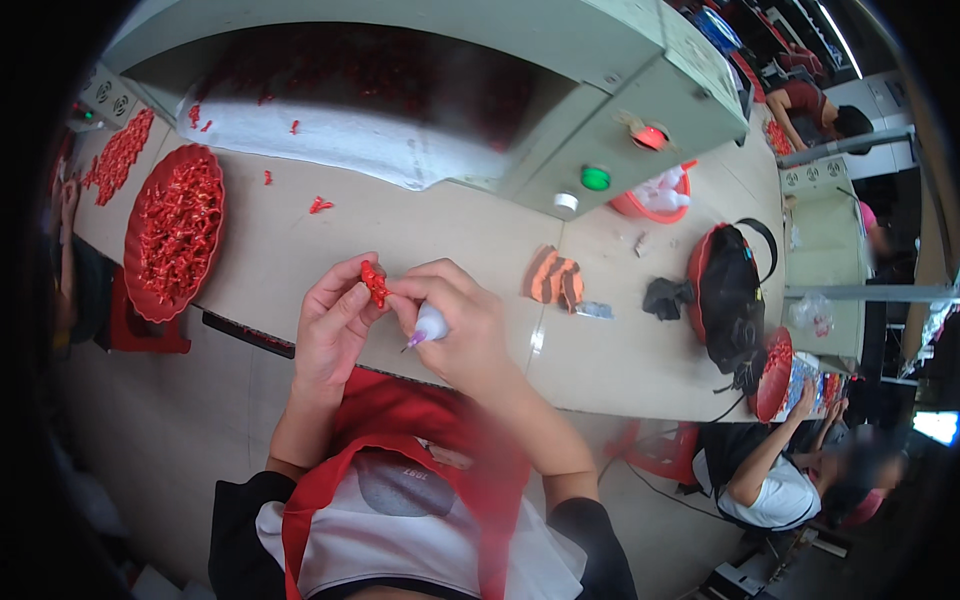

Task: The person assembles small red plastic toy parts by applying glue with a precision applicator.

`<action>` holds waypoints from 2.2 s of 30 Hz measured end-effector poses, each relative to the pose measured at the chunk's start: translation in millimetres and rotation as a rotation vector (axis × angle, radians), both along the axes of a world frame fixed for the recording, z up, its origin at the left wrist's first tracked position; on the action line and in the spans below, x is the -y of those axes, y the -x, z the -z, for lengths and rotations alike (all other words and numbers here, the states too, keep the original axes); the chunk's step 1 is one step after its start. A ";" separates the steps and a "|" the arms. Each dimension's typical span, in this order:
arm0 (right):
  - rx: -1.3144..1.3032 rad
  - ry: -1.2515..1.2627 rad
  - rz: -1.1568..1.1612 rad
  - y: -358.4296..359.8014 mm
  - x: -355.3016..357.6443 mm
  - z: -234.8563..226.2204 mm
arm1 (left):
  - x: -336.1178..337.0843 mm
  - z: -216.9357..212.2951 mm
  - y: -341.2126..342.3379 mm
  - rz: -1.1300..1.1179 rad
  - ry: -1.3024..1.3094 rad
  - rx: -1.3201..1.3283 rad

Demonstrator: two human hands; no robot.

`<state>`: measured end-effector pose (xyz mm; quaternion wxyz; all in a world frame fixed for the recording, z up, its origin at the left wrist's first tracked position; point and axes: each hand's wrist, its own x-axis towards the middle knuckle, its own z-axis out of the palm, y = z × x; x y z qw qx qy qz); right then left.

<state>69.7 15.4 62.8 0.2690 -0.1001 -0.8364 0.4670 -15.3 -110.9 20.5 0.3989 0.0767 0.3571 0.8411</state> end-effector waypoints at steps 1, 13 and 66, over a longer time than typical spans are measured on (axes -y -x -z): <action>-0.027 -0.047 0.043 -6.7 0.2 -0.3 | -3.5 -1.7 -5.4 0.012 0.004 -0.001; -0.153 -0.357 0.057 -57.0 -18.5 -7.6 | -25.0 -16.6 -44.8 -0.076 0.164 -0.690; 0.512 -0.408 0.613 -90.6 -73.6 68.2 | -34.5 45.1 -42.3 0.626 -0.466 0.734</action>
